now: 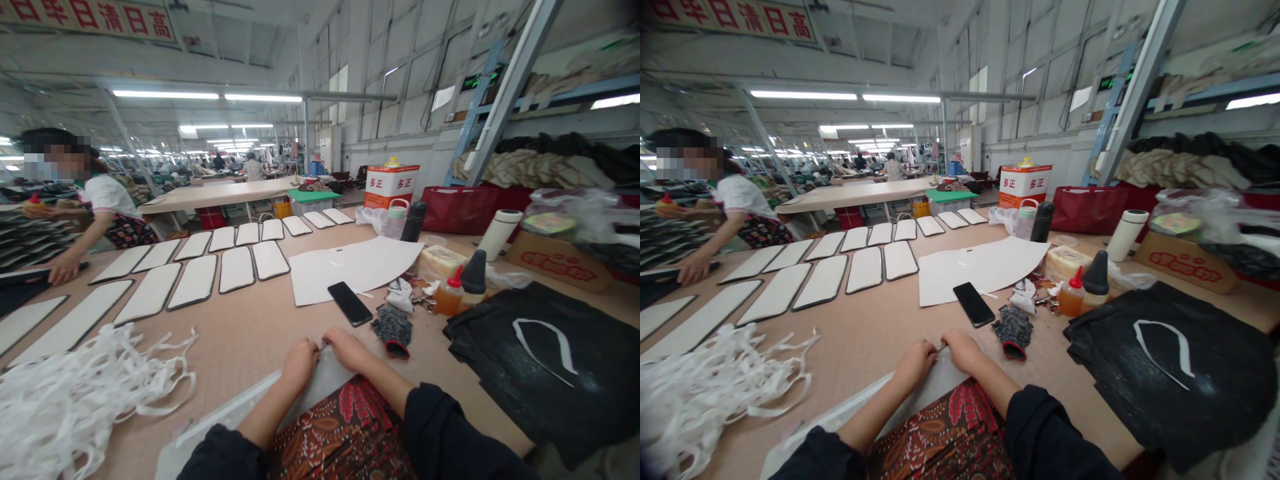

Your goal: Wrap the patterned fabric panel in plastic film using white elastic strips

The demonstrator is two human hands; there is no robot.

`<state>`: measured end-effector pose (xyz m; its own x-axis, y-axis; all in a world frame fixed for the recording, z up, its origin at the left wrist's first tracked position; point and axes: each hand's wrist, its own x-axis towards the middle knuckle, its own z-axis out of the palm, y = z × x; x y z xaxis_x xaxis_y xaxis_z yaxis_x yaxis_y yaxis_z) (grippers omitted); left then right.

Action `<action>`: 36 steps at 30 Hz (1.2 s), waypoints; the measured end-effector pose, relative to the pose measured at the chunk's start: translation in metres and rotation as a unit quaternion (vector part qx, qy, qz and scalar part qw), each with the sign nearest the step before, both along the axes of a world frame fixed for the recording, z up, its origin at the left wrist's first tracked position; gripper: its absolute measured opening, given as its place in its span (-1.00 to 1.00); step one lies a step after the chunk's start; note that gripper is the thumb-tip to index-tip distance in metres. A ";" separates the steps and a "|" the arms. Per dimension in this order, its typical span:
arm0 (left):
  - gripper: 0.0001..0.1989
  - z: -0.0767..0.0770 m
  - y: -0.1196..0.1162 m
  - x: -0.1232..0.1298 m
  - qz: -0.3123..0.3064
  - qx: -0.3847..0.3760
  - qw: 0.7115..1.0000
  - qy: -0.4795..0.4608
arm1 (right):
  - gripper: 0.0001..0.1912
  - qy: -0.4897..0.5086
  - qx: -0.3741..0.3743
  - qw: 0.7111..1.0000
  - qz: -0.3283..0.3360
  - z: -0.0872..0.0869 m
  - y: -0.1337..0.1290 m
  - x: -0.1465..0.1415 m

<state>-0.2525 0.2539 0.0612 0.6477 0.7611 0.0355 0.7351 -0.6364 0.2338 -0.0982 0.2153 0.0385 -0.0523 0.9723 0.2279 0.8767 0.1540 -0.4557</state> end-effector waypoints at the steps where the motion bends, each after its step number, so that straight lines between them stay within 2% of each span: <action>1: -0.78 -0.002 -0.001 0.004 -0.005 0.010 1.000 -0.003 | -0.67 -0.001 0.005 1.000 0.003 0.000 -0.001 0.000; 7: -0.72 -0.009 -0.008 -0.002 -0.055 0.059 0.997 0.018 | -0.70 -0.084 0.019 0.995 0.052 0.001 -0.013 -0.008; 13: -0.75 -0.003 -0.012 -0.032 -0.105 0.123 0.981 0.104 | -0.77 -0.179 0.019 0.981 0.070 0.008 -0.023 -0.015; 22: -0.75 0.000 -0.011 -0.111 -0.079 0.072 0.990 0.093 | -0.76 -0.223 0.030 0.968 0.110 0.009 -0.030 -0.018; 27: -0.84 0.003 0.001 -0.142 -0.042 0.023 0.998 0.046 | -0.75 -0.232 0.007 0.967 0.103 0.020 -0.028 -0.020; 29: -0.86 0.005 0.004 -0.144 -0.021 0.015 0.999 0.035 | -0.76 -0.245 -0.023 0.965 0.086 0.027 -0.022 -0.030; 32: -0.86 0.004 0.001 -0.141 -0.009 0.035 0.998 0.048 | -0.76 -0.252 -0.035 0.964 0.082 0.033 -0.012 -0.065; 36: -0.80 0.001 -0.009 -0.136 -0.025 0.082 0.993 0.084 | -0.73 -0.216 0.004 0.965 0.146 0.027 -0.011 -0.121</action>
<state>-0.3887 0.2448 0.0622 0.6914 0.7211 0.0447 0.7219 -0.6920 -0.0004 -0.2189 0.2047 0.0652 -0.4156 0.9002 0.1298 0.9036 0.4250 -0.0545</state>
